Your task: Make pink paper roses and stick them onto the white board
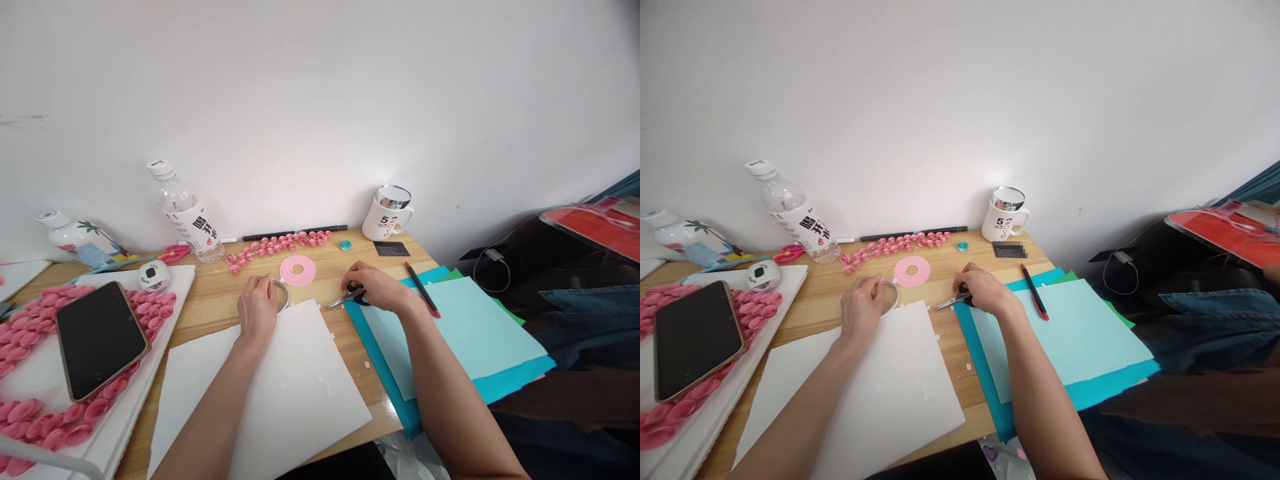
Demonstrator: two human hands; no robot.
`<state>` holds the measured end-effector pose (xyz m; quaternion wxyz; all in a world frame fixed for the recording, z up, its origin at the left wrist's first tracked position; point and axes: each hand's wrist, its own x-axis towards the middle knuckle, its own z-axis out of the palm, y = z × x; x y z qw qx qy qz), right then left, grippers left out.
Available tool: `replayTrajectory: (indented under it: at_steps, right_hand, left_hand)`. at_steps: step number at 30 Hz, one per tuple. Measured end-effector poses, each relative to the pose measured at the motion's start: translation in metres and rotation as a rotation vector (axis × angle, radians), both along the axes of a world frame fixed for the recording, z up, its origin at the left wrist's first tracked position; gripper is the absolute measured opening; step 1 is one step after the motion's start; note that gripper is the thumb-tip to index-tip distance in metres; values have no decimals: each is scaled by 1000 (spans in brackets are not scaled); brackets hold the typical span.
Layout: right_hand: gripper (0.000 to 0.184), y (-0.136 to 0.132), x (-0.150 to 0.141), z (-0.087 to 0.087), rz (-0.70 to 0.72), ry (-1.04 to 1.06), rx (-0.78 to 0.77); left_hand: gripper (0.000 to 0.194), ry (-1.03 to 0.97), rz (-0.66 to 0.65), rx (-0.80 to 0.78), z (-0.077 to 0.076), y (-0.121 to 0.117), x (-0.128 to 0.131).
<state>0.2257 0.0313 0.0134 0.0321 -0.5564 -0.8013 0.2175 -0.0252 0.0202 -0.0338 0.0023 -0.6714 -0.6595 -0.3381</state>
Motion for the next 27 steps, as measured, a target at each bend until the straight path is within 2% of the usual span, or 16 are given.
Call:
replayTrajectory:
  at_steps: [4,9,12,16,18,20,23,27]
  right_hand:
    - [42,2,1,-3,-28,-49,30]
    - [36,2,6,-1,-114,62,59]
    - [42,1,2,1,-145,324,71]
    - [42,0,-17,-1,-32,959,-103]
    - [43,-2,-27,-3,-8,1265,-256]
    - [46,-4,-36,-4,-4,1480,-388]
    - [47,-8,-43,-2,-23,1615,-502]
    - [55,-11,-51,-1,-68,1626,-615]
  left_hand:
    - [28,12,-15,42,-6,6,-2]
    - [28,-63,-30,169,-8,11,-6]
    - [27,-145,-4,259,-5,13,-8]
    - [24,-291,52,312,4,14,-8]
    - [23,-433,125,262,10,13,-7]
    - [26,-626,215,132,17,11,-6]
    - [35,-906,281,-31,26,8,-5]
    - [40,-1173,283,-73,33,7,-5]
